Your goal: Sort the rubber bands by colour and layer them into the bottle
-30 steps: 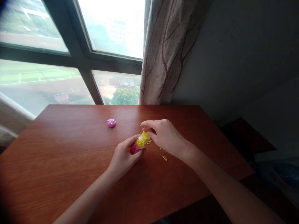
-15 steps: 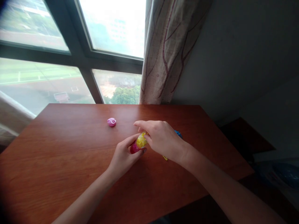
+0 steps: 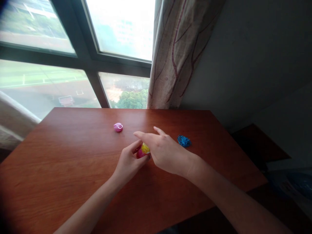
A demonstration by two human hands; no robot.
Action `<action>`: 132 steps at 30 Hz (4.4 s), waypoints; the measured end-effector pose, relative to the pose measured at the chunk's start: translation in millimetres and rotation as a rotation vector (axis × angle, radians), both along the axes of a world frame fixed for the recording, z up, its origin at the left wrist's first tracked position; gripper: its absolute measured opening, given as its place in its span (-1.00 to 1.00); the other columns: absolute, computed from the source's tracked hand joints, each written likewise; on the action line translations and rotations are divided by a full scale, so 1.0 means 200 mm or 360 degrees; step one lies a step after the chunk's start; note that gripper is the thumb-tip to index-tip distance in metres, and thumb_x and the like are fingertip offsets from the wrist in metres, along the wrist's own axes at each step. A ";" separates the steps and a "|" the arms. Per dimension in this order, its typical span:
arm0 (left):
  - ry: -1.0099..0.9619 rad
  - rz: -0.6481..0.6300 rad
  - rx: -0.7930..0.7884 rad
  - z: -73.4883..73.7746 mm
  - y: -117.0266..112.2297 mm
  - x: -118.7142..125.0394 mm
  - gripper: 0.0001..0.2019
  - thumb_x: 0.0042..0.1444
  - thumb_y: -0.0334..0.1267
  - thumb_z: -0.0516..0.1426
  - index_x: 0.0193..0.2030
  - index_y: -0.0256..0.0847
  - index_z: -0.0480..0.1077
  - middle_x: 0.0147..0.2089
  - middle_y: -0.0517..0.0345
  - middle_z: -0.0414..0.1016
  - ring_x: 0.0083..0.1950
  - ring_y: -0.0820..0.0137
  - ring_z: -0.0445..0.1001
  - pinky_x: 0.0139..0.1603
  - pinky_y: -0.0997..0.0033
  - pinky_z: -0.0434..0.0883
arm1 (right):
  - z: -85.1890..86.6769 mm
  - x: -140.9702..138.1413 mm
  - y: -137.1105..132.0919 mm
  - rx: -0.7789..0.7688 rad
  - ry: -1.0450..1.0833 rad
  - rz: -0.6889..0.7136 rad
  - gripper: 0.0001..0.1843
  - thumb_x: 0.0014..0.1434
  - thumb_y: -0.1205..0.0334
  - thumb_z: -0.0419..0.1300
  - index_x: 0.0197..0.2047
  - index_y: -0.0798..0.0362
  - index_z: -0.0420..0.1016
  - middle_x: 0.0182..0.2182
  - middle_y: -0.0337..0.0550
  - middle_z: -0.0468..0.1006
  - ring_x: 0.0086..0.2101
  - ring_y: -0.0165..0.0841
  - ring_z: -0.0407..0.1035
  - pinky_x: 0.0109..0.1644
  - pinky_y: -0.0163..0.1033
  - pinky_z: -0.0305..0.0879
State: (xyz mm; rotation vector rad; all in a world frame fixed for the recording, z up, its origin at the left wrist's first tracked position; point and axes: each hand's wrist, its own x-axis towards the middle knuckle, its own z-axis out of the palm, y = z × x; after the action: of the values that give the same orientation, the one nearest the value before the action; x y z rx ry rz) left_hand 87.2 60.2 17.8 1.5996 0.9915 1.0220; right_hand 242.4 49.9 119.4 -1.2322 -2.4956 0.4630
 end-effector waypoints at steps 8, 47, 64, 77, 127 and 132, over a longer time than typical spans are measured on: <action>0.0046 0.0014 0.0137 0.00 0.02 -0.02 -0.71 0.05 -0.33 0.20 -0.04 -0.19 0.47 -0.12 0.12 0.57 -0.13 0.30 0.51 -0.09 0.39 0.41 | 0.08 0.01 0.01 -0.0086 -0.0059 -0.0009 -0.34 0.15 0.57 -0.05 0.30 0.05 0.20 0.19 -0.07 0.40 0.14 -0.31 0.32 0.26 -0.06 0.23; -0.0020 0.0040 0.0038 -0.01 0.05 -0.08 -0.59 0.08 -0.29 0.23 0.10 -0.19 0.41 0.06 0.05 0.54 0.06 0.22 0.50 0.10 0.29 0.40 | -0.53 0.24 -0.04 -0.0329 -0.0243 -0.1234 -0.85 0.08 0.17 0.27 -0.40 0.09 0.54 -0.44 -0.08 0.61 -0.39 -0.27 0.48 -0.33 -0.28 0.25; -0.0073 0.0059 0.0008 0.00 0.04 -0.08 -0.59 0.07 -0.30 0.23 0.09 -0.19 0.42 0.04 0.05 0.55 0.05 0.22 0.51 0.08 0.30 0.42 | -0.53 0.29 0.01 -0.0260 -0.0410 -0.1023 -0.81 0.08 0.50 0.15 -0.31 0.05 0.52 -0.32 -0.14 0.58 -0.30 -0.34 0.45 -0.24 -0.32 0.22; -0.0059 0.0071 0.0036 0.01 0.04 -0.08 -0.60 0.05 -0.32 0.23 0.07 -0.19 0.44 0.04 0.06 0.56 0.04 0.23 0.52 0.08 0.31 0.42 | -0.48 0.27 0.07 -0.0232 -0.0354 -0.0515 -0.84 0.09 0.49 0.16 -0.40 0.08 0.51 -0.38 -0.17 0.50 -0.34 -0.39 0.39 -0.23 -0.34 0.22; 0.0157 0.0001 0.0361 0.01 0.01 -0.06 -0.67 0.10 -0.36 0.21 0.03 -0.15 0.42 -0.01 0.08 0.54 -0.04 0.31 0.50 -0.02 0.38 0.41 | 0.11 0.04 -0.01 -0.0268 -0.0075 -0.0277 -0.72 0.25 0.41 0.05 -0.39 0.09 0.55 -0.43 -0.22 0.43 -0.41 -0.46 0.31 -0.32 -0.35 0.15; 0.0077 -0.0001 0.0294 0.01 0.01 -0.06 -0.65 0.07 -0.36 0.22 0.04 -0.16 0.42 -0.03 0.10 0.56 -0.06 0.32 0.52 -0.04 0.39 0.43 | 0.13 0.06 0.02 -0.0288 -0.0006 -0.0133 -0.79 0.25 0.38 0.11 -0.21 0.06 0.59 -0.33 -0.21 0.49 -0.33 -0.44 0.37 -0.25 -0.35 0.21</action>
State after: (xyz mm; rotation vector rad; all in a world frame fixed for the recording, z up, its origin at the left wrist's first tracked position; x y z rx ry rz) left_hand 76.1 63.1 19.5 1.7823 0.9509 1.1052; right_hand 255.4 53.4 145.9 -1.3995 -2.4379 0.6779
